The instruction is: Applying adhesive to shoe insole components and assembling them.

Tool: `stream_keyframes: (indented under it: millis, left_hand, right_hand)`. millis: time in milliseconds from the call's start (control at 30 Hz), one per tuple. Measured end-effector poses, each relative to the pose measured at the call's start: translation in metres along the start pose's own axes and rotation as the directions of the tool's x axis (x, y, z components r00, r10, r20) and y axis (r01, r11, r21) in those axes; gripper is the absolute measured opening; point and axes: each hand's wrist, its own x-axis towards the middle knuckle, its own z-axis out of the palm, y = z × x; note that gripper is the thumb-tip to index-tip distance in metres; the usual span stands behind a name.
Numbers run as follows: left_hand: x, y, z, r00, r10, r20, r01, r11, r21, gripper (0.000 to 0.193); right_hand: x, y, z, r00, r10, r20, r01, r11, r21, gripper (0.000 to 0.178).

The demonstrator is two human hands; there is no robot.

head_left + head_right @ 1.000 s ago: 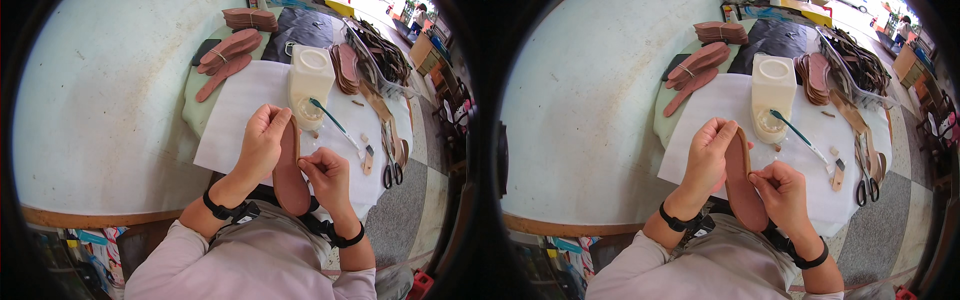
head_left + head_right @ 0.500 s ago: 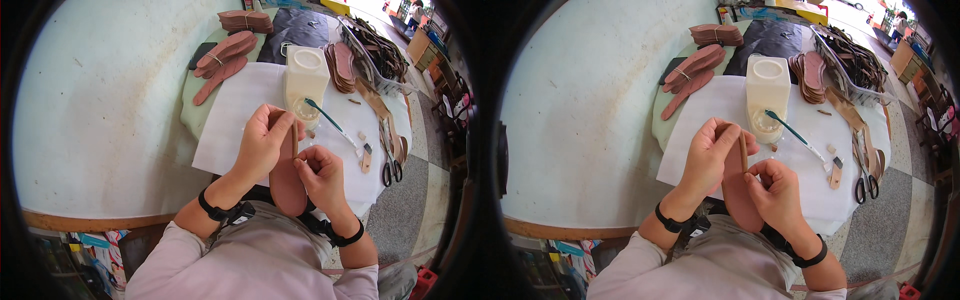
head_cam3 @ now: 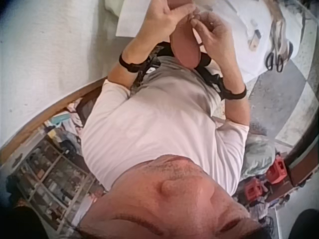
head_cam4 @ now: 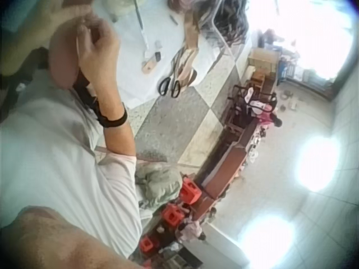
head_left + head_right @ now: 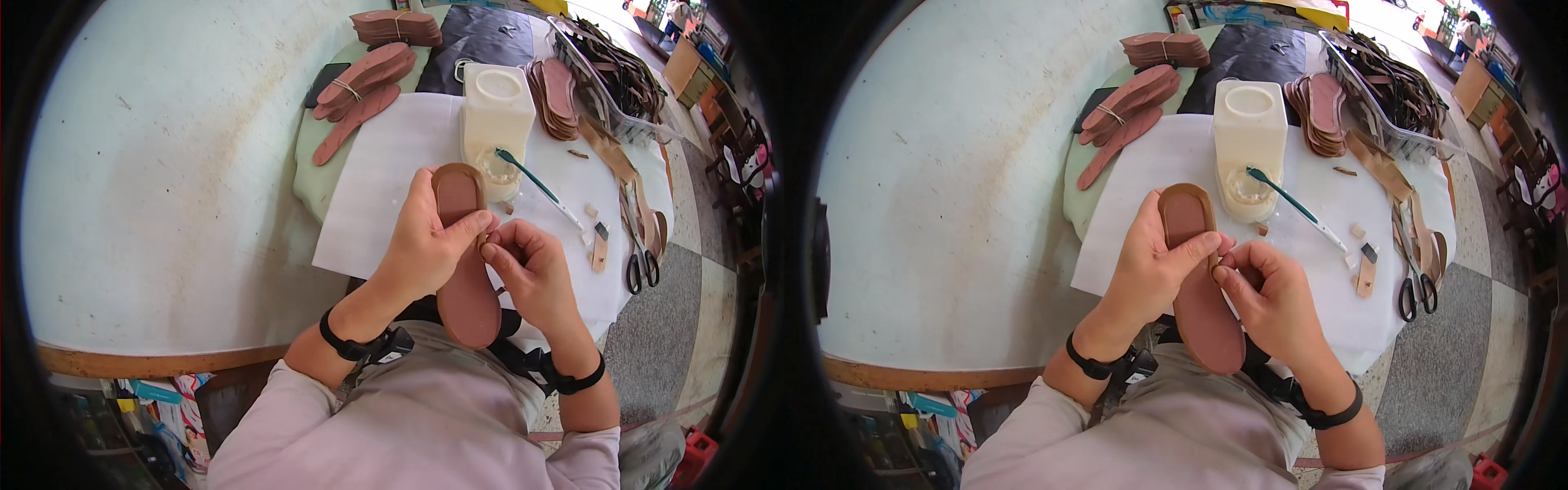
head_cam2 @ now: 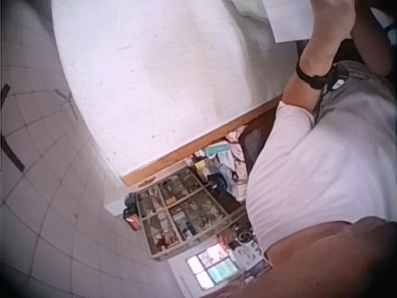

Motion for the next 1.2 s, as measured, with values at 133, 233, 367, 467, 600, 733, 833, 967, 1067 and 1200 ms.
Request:
stream_keyframes:
  millis: [133,233,367,467,600,733,833,967,1067,1200]
  left_hand:
    - [0.004,0.006,0.000,1.000,0.000,-0.007,-0.001,0.998,-0.066,0.034]
    - [0.004,0.006,-0.004,0.999,0.010,-0.031,-0.014,0.993,-0.115,0.033]
    - [0.004,0.005,-0.003,0.999,0.028,-0.031,-0.032,0.992,-0.122,0.032]
    - [0.005,0.006,-0.003,0.998,0.037,-0.043,-0.042,0.991,-0.124,0.032]
    - [0.006,0.004,-0.002,0.997,0.053,-0.050,-0.059,0.991,-0.121,0.033]
    - [0.007,0.002,-0.004,0.997,0.057,-0.055,-0.063,0.991,-0.117,0.033]
    - [0.007,0.002,-0.002,0.998,0.050,-0.047,-0.056,0.991,-0.124,0.033]
    - [0.009,-0.001,-0.003,0.998,0.044,-0.052,-0.051,0.990,-0.134,0.032]
    - [0.009,-0.001,-0.003,0.998,0.040,-0.058,-0.047,0.989,-0.139,0.032]
    - [0.008,-0.002,-0.003,0.997,0.042,-0.059,-0.051,0.986,-0.157,0.032]
  right_hand:
    - [0.003,-0.013,-0.017,0.992,0.059,0.116,-0.058,0.998,-0.013,0.015]
    - [0.004,-0.021,-0.026,0.978,0.066,0.198,-0.068,0.998,0.007,0.012]
    - [0.003,-0.030,-0.027,0.957,0.173,0.232,-0.196,0.977,0.082,0.009]
    - [0.002,-0.020,-0.025,0.978,0.155,0.139,-0.187,0.946,0.265,0.008]
    - [0.002,-0.014,-0.027,0.973,0.135,0.189,-0.188,0.935,0.300,0.007]
    - [0.000,-0.007,-0.024,0.986,0.113,0.123,-0.141,0.958,0.249,0.005]
    - [-0.003,-0.005,-0.021,0.993,0.099,0.064,-0.109,0.978,0.177,0.005]
    - [-0.005,-0.002,-0.019,0.995,0.099,0.033,-0.102,0.988,0.117,0.006]
    - [-0.006,-0.001,-0.017,0.994,0.108,0.034,-0.111,0.988,0.105,0.006]
    - [-0.006,0.001,-0.015,0.996,0.083,0.026,-0.084,0.996,0.032,0.006]
